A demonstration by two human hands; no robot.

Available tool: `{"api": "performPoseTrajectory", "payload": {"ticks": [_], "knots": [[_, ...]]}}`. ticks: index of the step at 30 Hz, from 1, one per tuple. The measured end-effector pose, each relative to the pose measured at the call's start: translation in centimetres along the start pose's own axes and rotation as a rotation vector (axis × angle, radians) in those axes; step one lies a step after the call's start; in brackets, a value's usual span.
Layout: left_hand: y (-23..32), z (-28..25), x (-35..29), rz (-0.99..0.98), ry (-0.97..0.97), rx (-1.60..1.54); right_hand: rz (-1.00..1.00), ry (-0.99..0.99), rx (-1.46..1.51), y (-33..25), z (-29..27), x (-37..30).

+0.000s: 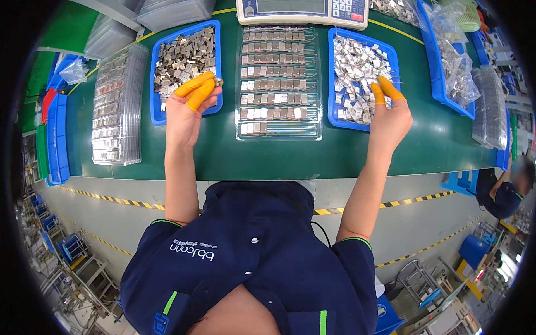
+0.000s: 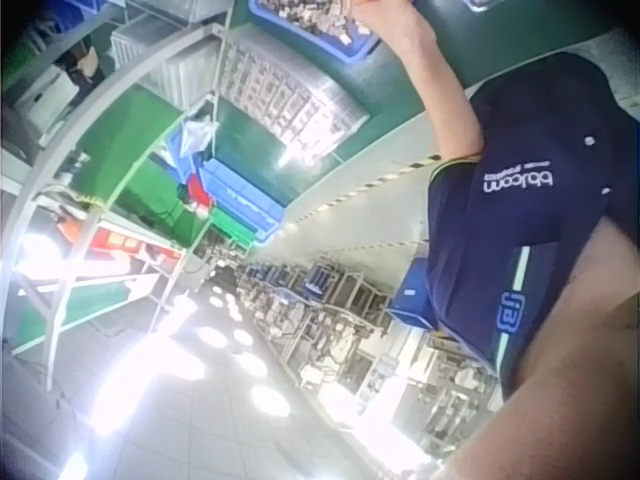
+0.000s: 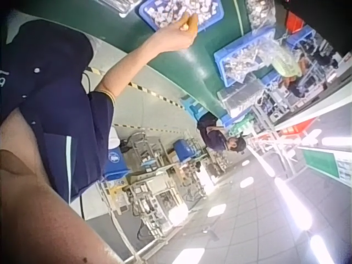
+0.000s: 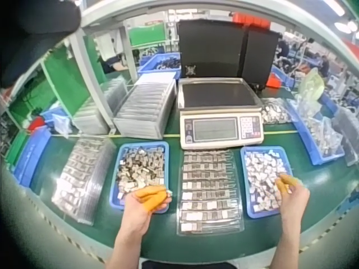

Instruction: The person assembles small electronic components by hand and places them into a component tray.

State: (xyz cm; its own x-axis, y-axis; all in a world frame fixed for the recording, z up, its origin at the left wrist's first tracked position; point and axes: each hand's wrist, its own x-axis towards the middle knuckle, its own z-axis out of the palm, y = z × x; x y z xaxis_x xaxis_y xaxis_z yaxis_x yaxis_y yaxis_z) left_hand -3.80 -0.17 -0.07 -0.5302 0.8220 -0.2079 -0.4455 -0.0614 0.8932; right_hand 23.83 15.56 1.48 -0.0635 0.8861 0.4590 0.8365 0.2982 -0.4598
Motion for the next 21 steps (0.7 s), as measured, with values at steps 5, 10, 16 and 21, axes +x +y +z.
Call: {"api": "performPoseTrajectory", "payload": {"ticks": [5,10,16,21], "knots": [[-0.3,2.1,-0.6,0.004,-0.044,0.003,0.187,-0.017,-0.137,-0.9,-0.7,0.2],[-1.1,3.9,-1.3,-0.068,-0.145,-0.059,0.209,-0.218,0.815,-3.5,-0.6,-2.1],[-1.4,5.3,-2.0,-0.078,-0.179,-0.069,0.309,-0.537,1.179,-9.6,-0.2,-5.4],[-0.8,5.0,-2.1,-0.047,-0.131,0.01,0.293,-0.528,1.165,-9.8,0.0,-5.8]]}}
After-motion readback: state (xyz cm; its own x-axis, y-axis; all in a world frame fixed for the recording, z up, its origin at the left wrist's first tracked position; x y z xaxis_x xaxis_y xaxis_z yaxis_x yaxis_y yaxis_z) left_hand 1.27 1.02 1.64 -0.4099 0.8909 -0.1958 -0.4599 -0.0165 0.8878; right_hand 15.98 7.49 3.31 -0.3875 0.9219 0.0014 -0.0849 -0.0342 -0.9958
